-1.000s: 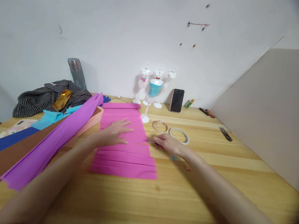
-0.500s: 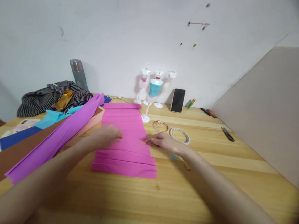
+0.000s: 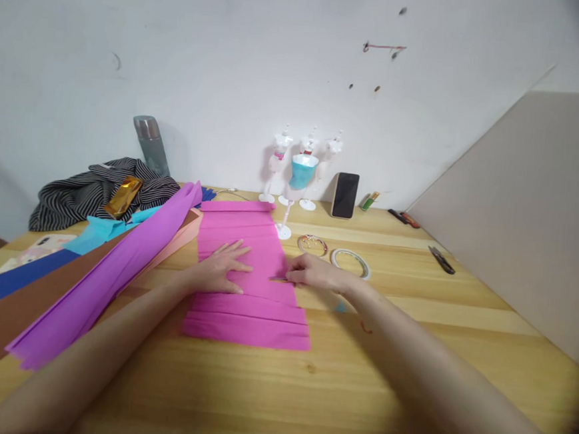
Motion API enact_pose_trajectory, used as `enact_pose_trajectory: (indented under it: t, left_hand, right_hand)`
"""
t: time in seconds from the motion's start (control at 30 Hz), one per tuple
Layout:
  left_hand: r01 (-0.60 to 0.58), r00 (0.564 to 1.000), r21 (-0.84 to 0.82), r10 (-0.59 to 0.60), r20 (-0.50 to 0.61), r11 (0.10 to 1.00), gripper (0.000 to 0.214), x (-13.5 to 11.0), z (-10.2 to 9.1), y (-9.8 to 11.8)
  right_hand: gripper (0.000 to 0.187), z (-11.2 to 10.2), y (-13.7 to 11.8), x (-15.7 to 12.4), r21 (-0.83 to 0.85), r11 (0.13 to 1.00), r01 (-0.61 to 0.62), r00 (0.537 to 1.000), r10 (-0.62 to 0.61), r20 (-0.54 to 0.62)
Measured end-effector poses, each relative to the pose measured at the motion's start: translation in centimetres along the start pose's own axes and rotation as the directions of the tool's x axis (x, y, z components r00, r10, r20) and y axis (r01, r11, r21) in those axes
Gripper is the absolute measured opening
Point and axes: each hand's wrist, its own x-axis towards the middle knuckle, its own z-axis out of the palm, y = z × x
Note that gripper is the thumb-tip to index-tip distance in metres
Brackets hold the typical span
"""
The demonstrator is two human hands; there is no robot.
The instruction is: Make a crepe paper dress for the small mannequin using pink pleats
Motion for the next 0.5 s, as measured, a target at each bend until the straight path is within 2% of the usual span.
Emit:
enact_pose_trajectory:
  t: [0.2, 0.37, 0.5]
  left_hand:
    - [0.019, 1.0, -0.013, -0.019, 0.01, 1.0, 0.067, 0.4, 0.4, -0.1]
    - [0.039, 0.999, -0.005, -0.04, -0.027, 0.999, 0.067, 0.4, 1.1, -0.2]
    - [0.054, 0.998, 0.002, -0.054, -0.017, 0.999, 0.068, 0.3, 0.9, 0.3]
  right_hand:
    - [0.026, -0.4, -0.4, 0.0, 0.079, 0.994, -0.076, 0.997, 0.074, 0.029]
    - [0.032, -0.5, 0.6, 0.5, 0.086, 0.993, -0.079, 0.996, 0.075, 0.041]
    - [0.032, -0.4, 1.2, 1.0, 0.124, 0.986, -0.115, 0.993, 0.11, 0.043]
